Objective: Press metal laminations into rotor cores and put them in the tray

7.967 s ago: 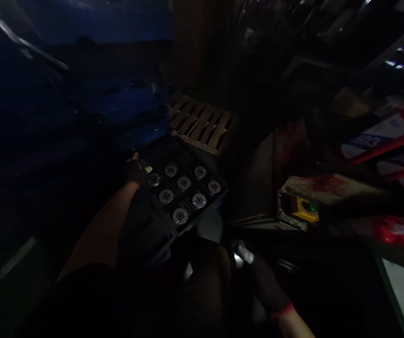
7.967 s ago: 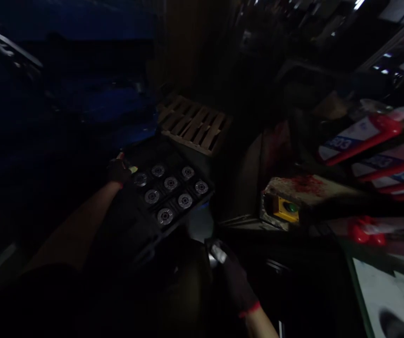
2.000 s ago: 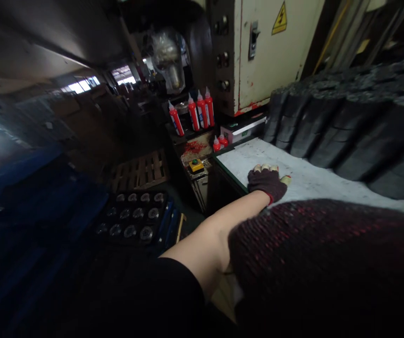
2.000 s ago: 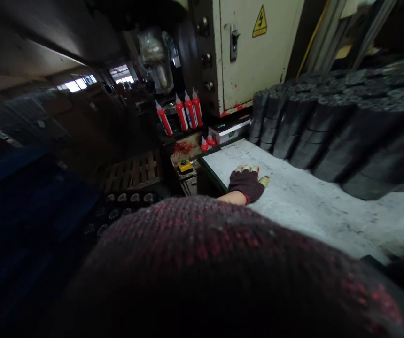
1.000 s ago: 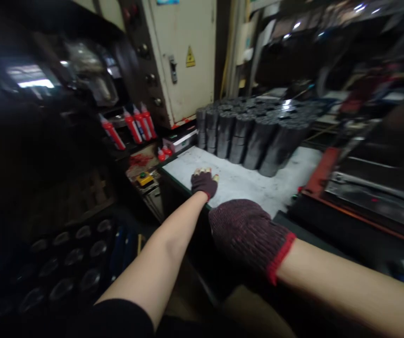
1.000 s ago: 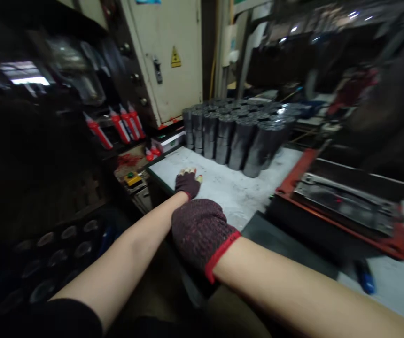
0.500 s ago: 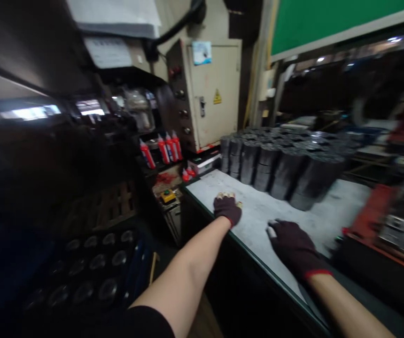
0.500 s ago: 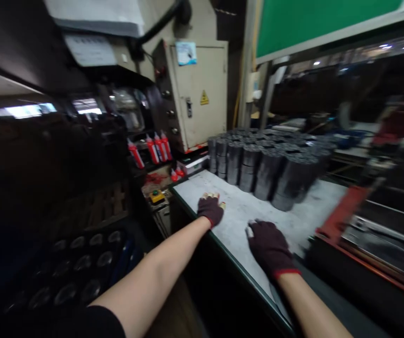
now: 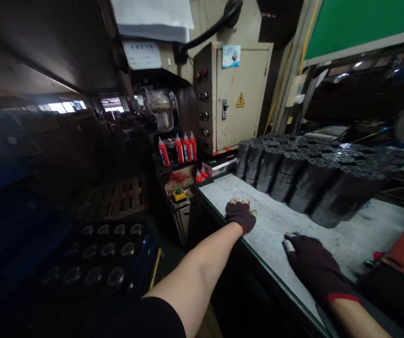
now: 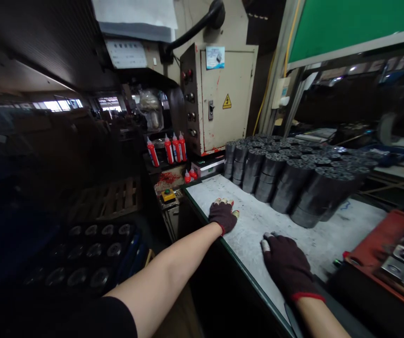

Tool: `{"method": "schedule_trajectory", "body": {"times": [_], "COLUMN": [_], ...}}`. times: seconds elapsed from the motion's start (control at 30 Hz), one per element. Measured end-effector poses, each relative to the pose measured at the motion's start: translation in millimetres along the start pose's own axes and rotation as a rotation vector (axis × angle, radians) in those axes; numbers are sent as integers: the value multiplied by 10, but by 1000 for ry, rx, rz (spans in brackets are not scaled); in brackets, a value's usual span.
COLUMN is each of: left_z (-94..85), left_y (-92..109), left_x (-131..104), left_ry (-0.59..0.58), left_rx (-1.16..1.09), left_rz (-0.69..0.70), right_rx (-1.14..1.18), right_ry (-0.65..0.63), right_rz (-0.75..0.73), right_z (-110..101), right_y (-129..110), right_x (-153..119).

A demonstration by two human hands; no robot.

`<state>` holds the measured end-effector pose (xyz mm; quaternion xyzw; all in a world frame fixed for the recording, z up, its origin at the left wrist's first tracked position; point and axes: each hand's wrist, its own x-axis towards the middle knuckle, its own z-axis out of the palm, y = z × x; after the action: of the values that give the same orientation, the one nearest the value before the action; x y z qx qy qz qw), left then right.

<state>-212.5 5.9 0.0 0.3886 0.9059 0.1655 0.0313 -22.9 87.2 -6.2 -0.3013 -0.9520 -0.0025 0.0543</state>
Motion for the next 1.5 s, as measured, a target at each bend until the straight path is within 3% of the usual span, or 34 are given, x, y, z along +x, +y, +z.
{"method": "schedule_trajectory", "body": {"times": [0.77, 1.5], "left_z": [-7, -18], "left_y": [-6, -9], "left_x": [-14, -25], "left_ry": [-3, 12], "left_rx": [-21, -9], "left_rz": [-3, 5], "right_rx": [54, 45], "right_ry": [57, -31], "right_rz": [-11, 9], "right_z": [61, -11], "right_y": [42, 27], "right_x": [-14, -19]}}
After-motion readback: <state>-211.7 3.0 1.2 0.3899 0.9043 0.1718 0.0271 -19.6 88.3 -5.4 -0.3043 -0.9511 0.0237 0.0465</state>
